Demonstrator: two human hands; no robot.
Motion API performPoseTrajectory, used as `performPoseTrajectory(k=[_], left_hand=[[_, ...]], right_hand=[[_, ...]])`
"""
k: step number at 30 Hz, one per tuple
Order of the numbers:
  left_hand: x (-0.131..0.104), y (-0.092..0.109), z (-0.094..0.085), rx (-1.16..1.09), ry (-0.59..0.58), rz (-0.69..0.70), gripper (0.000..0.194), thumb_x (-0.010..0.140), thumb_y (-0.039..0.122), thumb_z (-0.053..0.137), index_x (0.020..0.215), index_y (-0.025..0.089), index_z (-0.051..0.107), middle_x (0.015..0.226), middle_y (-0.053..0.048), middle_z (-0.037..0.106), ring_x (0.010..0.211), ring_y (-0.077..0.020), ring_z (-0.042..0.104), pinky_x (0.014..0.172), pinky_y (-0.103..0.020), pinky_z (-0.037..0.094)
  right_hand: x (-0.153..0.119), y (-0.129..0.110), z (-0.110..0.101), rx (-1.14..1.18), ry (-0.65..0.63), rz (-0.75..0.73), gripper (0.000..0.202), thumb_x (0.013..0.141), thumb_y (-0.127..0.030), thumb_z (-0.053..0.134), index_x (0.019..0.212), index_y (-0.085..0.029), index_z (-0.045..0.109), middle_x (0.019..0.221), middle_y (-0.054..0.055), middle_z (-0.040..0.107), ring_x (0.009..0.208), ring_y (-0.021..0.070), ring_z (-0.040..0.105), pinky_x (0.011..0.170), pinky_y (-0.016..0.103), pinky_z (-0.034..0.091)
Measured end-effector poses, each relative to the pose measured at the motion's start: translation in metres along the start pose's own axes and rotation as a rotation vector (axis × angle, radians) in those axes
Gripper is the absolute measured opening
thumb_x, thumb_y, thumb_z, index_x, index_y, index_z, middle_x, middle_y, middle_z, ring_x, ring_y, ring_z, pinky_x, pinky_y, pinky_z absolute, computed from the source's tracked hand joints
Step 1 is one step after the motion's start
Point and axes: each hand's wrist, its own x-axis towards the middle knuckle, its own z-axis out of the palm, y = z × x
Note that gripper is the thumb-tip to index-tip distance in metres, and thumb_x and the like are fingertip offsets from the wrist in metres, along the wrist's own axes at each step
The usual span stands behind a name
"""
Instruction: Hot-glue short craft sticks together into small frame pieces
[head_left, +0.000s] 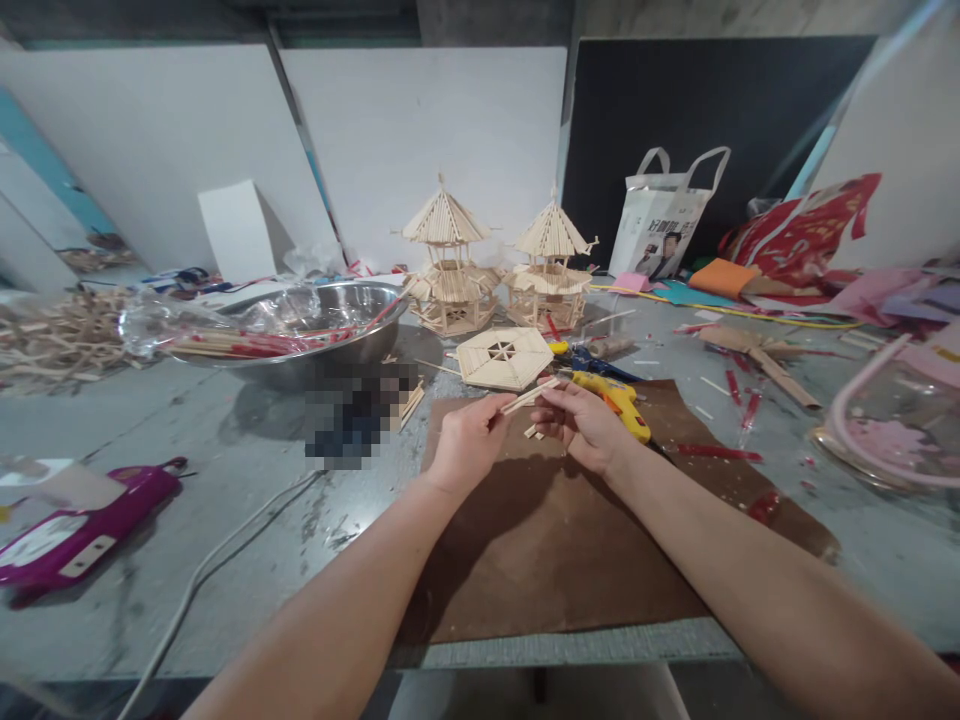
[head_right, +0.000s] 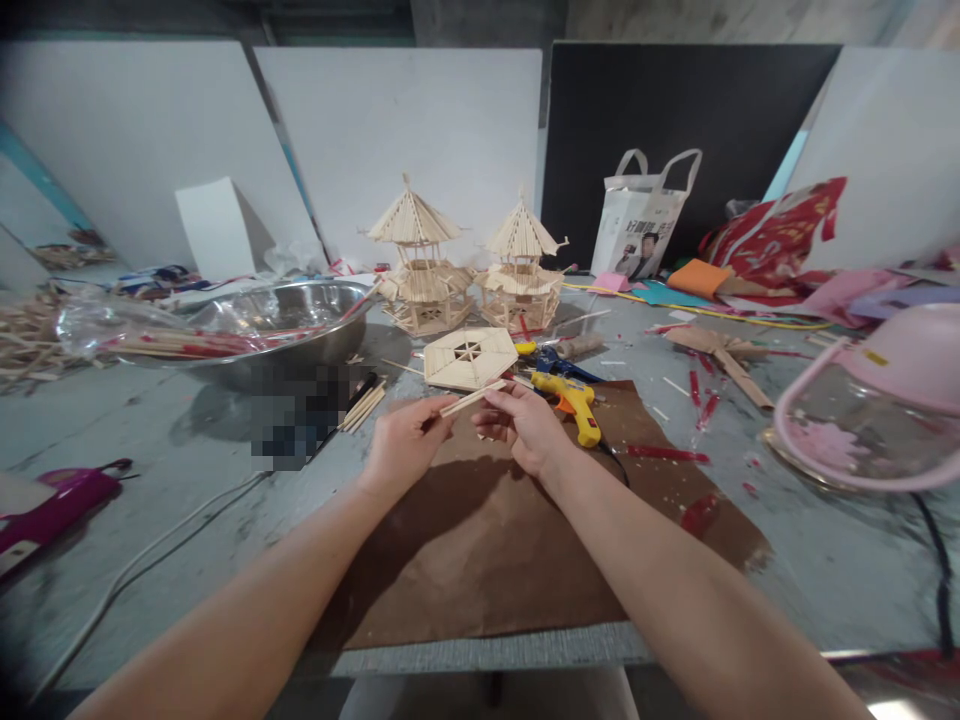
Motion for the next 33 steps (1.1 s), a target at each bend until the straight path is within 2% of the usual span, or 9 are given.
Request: performPoseTrajectory(k=[4, 11, 16, 23, 28, 33], left_hand=[[0.0, -0.003, 0.002, -0.147, -0.025, -0.083, 0.023, 0.07, 0.028, 0.047, 0.087, 0.019, 0.06, 0.06, 0.0, 0.06, 0.057, -0.0099, 0.055, 0.057, -0.02, 0.042], [0.004, 0.005, 0.002, -0.755, -0.083, -0.326, 0.033, 0.061, 0.029, 0.058, 0.09, 0.014, 0.053, 0.058, 0.002, 0.056, 0.047, -0.0084, 0.052, 0.051, -0.023, 0.044], [0.005, 0.011, 0.0, -1.035, -0.141, -0.431, 0.043, 0.055, 0.027, 0.064, 0.093, 0.014, 0.05, 0.062, 0.002, 0.056, 0.048, -0.0074, 0.051, 0.049, -0.023, 0.043], [0.001, 0.01, 0.004, -1.155, -0.188, -0.52, 0.027, 0.058, 0.03, 0.063, 0.078, 0.013, 0.056, 0.058, 0.003, 0.053, 0.042, -0.0024, 0.043, 0.042, -0.017, 0.035], [-0.001, 0.008, 0.006, -1.17, -0.188, -0.585, 0.03, 0.059, 0.032, 0.062, 0.083, 0.014, 0.059, 0.059, 0.001, 0.054, 0.044, -0.0031, 0.043, 0.041, -0.016, 0.032], [-0.001, 0.009, 0.005, -1.155, -0.155, -0.595, 0.029, 0.058, 0.032, 0.062, 0.081, 0.015, 0.059, 0.062, 0.0, 0.056, 0.048, -0.005, 0.047, 0.044, -0.017, 0.035]], right_hand=[[0.0, 0.0, -0.001, -0.004, 0.006, -0.009, 0.003, 0.066, -0.012, 0.053, 0.067, -0.014, 0.051, 0.054, -0.004, 0.057, 0.045, 0.0068, 0.056, 0.044, 0.016, 0.047], [0.0, 0.0, 0.0, 0.047, 0.023, 0.028, 0.002, 0.067, -0.012, 0.052, 0.066, -0.014, 0.053, 0.052, -0.003, 0.059, 0.047, 0.0067, 0.057, 0.045, 0.015, 0.047], [-0.005, 0.0, 0.005, 0.091, -0.012, 0.055, 0.006, 0.067, -0.009, 0.05, 0.067, -0.014, 0.054, 0.053, -0.003, 0.061, 0.047, 0.0068, 0.057, 0.047, 0.015, 0.047], [-0.009, 0.005, 0.009, 0.142, -0.098, 0.027, 0.009, 0.066, -0.009, 0.051, 0.072, -0.016, 0.052, 0.059, -0.002, 0.063, 0.05, 0.0069, 0.058, 0.05, 0.017, 0.048], [-0.011, 0.011, 0.012, 0.137, -0.181, 0.029, 0.01, 0.065, -0.011, 0.054, 0.073, -0.016, 0.05, 0.06, -0.001, 0.063, 0.052, 0.0079, 0.058, 0.051, 0.018, 0.048], [-0.014, 0.01, 0.013, 0.075, -0.161, 0.068, 0.012, 0.065, -0.014, 0.056, 0.074, -0.017, 0.049, 0.063, -0.003, 0.062, 0.051, 0.0086, 0.058, 0.049, 0.02, 0.047]])
